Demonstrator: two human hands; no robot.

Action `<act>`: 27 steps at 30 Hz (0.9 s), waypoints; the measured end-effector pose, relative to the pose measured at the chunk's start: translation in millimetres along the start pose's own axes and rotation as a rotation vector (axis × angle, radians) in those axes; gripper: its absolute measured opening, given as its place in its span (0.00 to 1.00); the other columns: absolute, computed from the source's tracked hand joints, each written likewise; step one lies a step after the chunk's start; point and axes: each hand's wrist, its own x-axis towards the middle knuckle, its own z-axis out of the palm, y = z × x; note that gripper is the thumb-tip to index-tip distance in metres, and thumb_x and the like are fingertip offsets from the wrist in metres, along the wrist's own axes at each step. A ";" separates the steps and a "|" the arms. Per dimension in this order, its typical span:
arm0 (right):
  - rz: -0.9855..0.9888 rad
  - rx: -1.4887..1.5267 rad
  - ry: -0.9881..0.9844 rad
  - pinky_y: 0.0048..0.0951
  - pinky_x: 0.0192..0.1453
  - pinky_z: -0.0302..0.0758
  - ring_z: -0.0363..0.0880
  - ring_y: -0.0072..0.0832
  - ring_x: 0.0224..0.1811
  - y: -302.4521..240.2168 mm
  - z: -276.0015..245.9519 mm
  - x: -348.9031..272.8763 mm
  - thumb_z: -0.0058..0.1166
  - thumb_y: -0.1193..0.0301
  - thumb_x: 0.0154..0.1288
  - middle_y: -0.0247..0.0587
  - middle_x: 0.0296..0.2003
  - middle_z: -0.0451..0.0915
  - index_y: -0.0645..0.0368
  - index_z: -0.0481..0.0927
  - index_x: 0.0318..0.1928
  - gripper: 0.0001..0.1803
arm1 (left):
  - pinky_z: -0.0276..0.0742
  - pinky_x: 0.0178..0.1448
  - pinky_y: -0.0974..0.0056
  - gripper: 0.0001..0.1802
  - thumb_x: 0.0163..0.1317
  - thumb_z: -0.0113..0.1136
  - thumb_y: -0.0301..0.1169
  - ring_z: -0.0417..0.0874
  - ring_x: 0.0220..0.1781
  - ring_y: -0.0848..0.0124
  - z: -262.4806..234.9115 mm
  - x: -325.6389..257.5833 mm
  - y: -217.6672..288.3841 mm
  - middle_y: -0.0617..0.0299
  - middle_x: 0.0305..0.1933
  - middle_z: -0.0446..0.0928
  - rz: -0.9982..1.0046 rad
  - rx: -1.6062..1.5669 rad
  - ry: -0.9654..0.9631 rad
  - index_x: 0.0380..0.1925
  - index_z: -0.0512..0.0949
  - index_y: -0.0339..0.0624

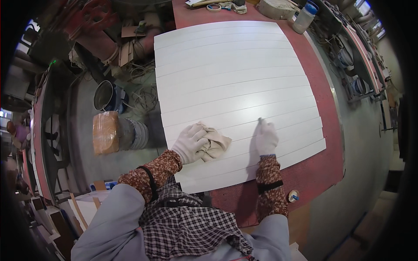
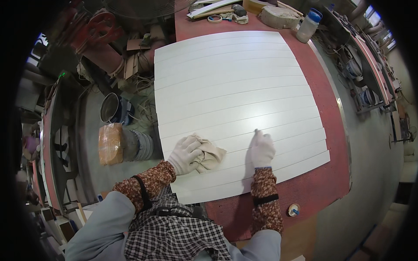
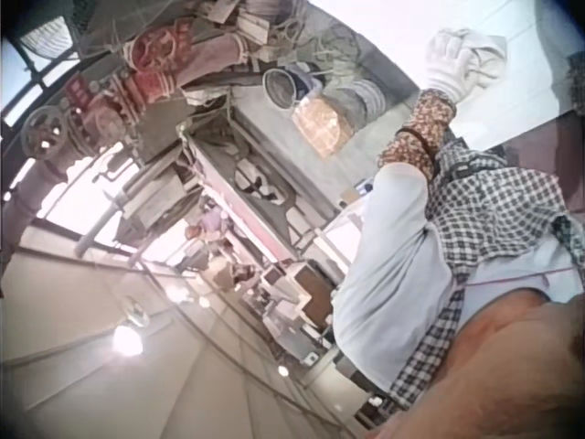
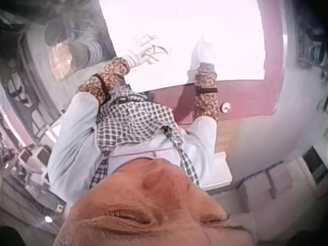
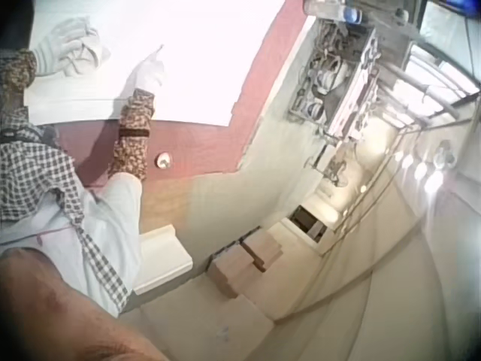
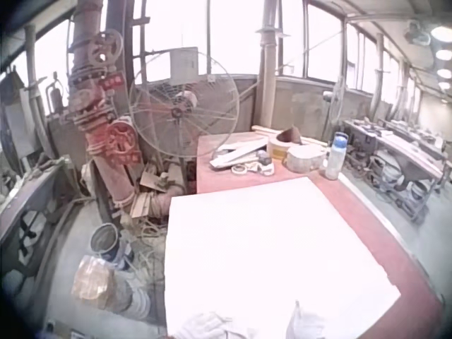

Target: The recorder uses a pen to mark lines on a white board, cleans it with a cloth, and then stacks it with other similar boards.

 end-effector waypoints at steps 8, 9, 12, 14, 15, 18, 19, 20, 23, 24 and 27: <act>-0.296 0.011 -0.011 0.42 0.43 0.82 0.83 0.40 0.41 -36.8 19.5 33.2 0.53 0.68 0.75 0.40 0.37 0.81 0.52 0.84 0.49 0.09 | 0.73 0.66 0.41 0.25 0.40 0.70 0.34 0.75 0.63 0.48 3.6 0.1 -3.3 0.52 0.55 0.75 0.006 0.011 0.020 0.41 0.76 0.43; -0.302 0.012 -0.013 0.42 0.43 0.82 0.83 0.40 0.41 -36.7 19.0 38.9 0.53 0.68 0.75 0.40 0.37 0.81 0.52 0.84 0.49 0.09 | 0.73 0.66 0.41 0.25 0.40 0.70 0.34 0.75 0.63 0.48 3.2 -0.6 -3.5 0.52 0.55 0.75 0.011 -0.002 0.023 0.41 0.76 0.43; -0.272 -0.064 0.118 0.40 0.43 0.82 0.83 0.39 0.41 -21.8 16.7 56.2 0.54 0.69 0.75 0.39 0.36 0.81 0.52 0.85 0.47 0.08 | 0.73 0.66 0.41 0.25 0.39 0.70 0.34 0.75 0.63 0.48 3.6 0.8 -4.3 0.51 0.55 0.75 0.001 0.006 0.009 0.41 0.76 0.43; -0.334 -0.088 0.081 0.39 0.44 0.82 0.83 0.39 0.41 -17.5 18.0 57.8 0.54 0.68 0.75 0.39 0.36 0.81 0.52 0.85 0.46 0.08 | 0.73 0.66 0.41 0.25 0.39 0.70 0.34 0.75 0.63 0.47 4.6 0.4 -4.1 0.51 0.55 0.75 0.005 0.005 0.016 0.41 0.76 0.43; -0.391 -0.109 0.045 0.39 0.44 0.82 0.83 0.39 0.41 -17.4 17.9 59.4 0.55 0.68 0.74 0.39 0.36 0.82 0.52 0.85 0.46 0.08 | 0.73 0.65 0.41 0.24 0.40 0.70 0.34 0.76 0.62 0.47 4.6 0.1 -4.7 0.51 0.54 0.75 0.013 0.005 0.017 0.40 0.75 0.44; -0.424 -0.098 0.046 0.40 0.44 0.82 0.82 0.39 0.41 -11.4 16.3 64.8 0.56 0.67 0.74 0.39 0.36 0.82 0.52 0.85 0.45 0.07 | 0.73 0.66 0.41 0.24 0.40 0.71 0.34 0.75 0.63 0.47 5.5 -0.9 -7.0 0.51 0.54 0.75 0.015 -0.007 0.023 0.40 0.75 0.44; -0.425 -0.088 0.038 0.40 0.44 0.82 0.82 0.39 0.42 -9.8 16.4 66.2 0.56 0.67 0.74 0.39 0.37 0.82 0.51 0.85 0.44 0.07 | 0.72 0.66 0.41 0.24 0.41 0.71 0.35 0.75 0.63 0.47 6.5 -1.6 -7.7 0.50 0.54 0.75 0.016 -0.022 0.014 0.41 0.75 0.44; -0.365 -0.092 -0.021 0.40 0.46 0.82 0.82 0.39 0.43 -10.6 12.9 68.8 0.55 0.67 0.74 0.38 0.37 0.82 0.50 0.85 0.45 0.08 | 0.72 0.66 0.41 0.25 0.41 0.71 0.35 0.75 0.63 0.47 6.9 -2.9 -6.9 0.51 0.55 0.74 0.020 0.001 -0.005 0.41 0.75 0.44; -0.379 -0.070 -0.026 0.40 0.47 0.82 0.82 0.39 0.44 -15.7 14.4 68.0 0.54 0.68 0.73 0.38 0.38 0.82 0.50 0.85 0.47 0.08 | 0.72 0.67 0.41 0.25 0.42 0.71 0.36 0.75 0.64 0.46 6.4 -2.7 -7.6 0.51 0.55 0.75 0.025 -0.003 0.026 0.42 0.75 0.43; -0.434 -0.094 -0.028 0.40 0.48 0.82 0.82 0.39 0.44 -18.3 15.1 64.4 0.55 0.69 0.72 0.38 0.38 0.82 0.49 0.85 0.48 0.09 | 0.72 0.68 0.41 0.25 0.41 0.71 0.36 0.74 0.65 0.46 5.0 -2.6 -6.4 0.51 0.56 0.75 0.018 0.002 0.011 0.42 0.76 0.43; -0.503 -0.104 -0.051 0.40 0.48 0.82 0.82 0.38 0.44 -16.4 8.0 69.8 0.55 0.70 0.71 0.37 0.38 0.83 0.49 0.86 0.48 0.10 | 0.75 0.65 0.43 0.24 0.41 0.72 0.36 0.76 0.62 0.50 3.8 1.7 -4.5 0.54 0.51 0.75 0.034 0.026 0.046 0.39 0.75 0.45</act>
